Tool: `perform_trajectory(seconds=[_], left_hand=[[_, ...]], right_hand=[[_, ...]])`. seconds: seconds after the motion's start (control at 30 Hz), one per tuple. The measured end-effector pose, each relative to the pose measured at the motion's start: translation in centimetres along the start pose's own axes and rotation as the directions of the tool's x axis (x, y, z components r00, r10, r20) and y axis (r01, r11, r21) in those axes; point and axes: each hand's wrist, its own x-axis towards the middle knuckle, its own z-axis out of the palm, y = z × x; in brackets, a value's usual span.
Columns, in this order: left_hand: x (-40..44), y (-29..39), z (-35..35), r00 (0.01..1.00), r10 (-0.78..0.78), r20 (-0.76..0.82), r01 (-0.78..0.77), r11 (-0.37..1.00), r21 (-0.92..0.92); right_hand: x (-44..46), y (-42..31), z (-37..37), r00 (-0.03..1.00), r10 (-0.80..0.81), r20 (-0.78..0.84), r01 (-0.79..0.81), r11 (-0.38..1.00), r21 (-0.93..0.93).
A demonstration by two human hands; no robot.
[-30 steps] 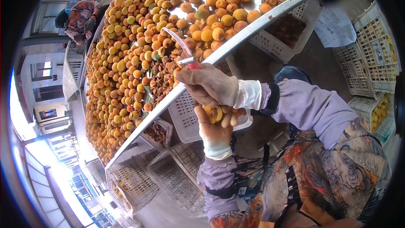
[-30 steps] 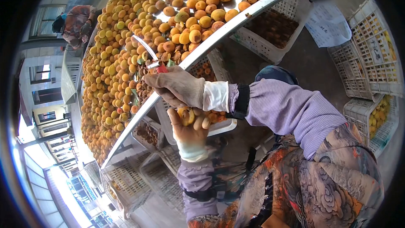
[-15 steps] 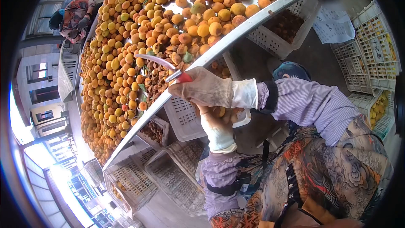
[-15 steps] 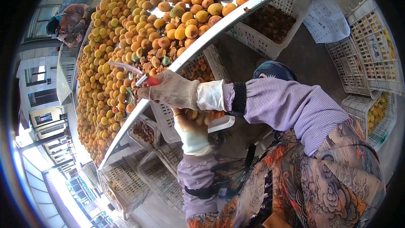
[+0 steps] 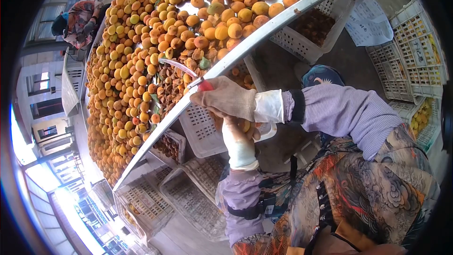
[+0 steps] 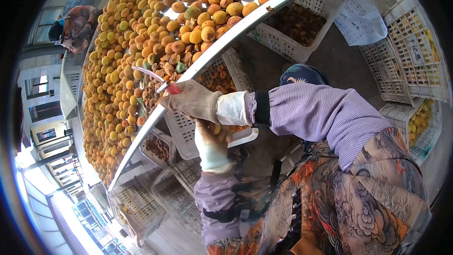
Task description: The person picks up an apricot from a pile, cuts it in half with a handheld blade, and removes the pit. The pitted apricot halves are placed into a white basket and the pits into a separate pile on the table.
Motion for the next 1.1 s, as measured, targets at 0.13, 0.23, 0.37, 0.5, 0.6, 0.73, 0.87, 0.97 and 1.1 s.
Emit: perform_trajectory(seconds=[0.13,0.23,0.37,0.5,0.6,0.73,0.87,0.97,1.1], left_hand=[[0.8,-1.4,0.3,0.975,0.218,-0.043,-0.202,0.949,0.242],[0.4,-0.3,1.5,0.979,-0.068,-0.191,0.054,0.996,-0.076],[0.4,-0.4,-0.4,0.923,-0.377,-0.072,0.302,0.83,-0.469],[2.2,-6.6,-5.8,0.673,0.094,0.734,0.618,0.475,-0.627],[1.3,-6.6,-4.8,0.842,0.018,0.539,0.245,0.878,-0.412],[0.3,-5.9,-3.4,0.96,0.194,0.204,-0.248,0.925,0.288],[1.6,-3.1,-3.4,0.98,-0.017,0.198,0.025,0.999,-0.036],[0.9,0.4,0.6,0.958,-0.283,0.041,0.24,0.718,-0.653],[0.4,1.6,2.3,0.959,-0.279,-0.043,0.197,0.771,-0.606]], right_hand=[[-0.2,-0.7,1.0,0.969,-0.216,-0.123,0.203,0.973,-0.111],[-0.9,-1.6,0.9,0.989,-0.137,-0.062,0.122,0.971,-0.205],[-1.3,-1.4,0.8,0.985,-0.004,0.173,0.026,0.992,-0.123],[-3.3,-1.2,1.9,0.905,-0.132,0.404,0.259,0.925,-0.277],[-3.5,-0.2,2.1,0.884,-0.145,0.445,0.312,0.891,-0.329],[-4.4,-0.6,1.9,0.863,-0.108,0.494,0.431,0.666,-0.608],[-0.1,3.3,1.8,0.764,-0.612,0.204,0.631,0.775,-0.037],[-0.3,-0.3,0.8,0.953,-0.303,-0.016,0.303,0.951,0.059],[-1.1,-3.0,0.1,0.982,0.054,-0.179,-0.019,0.98,0.196]])
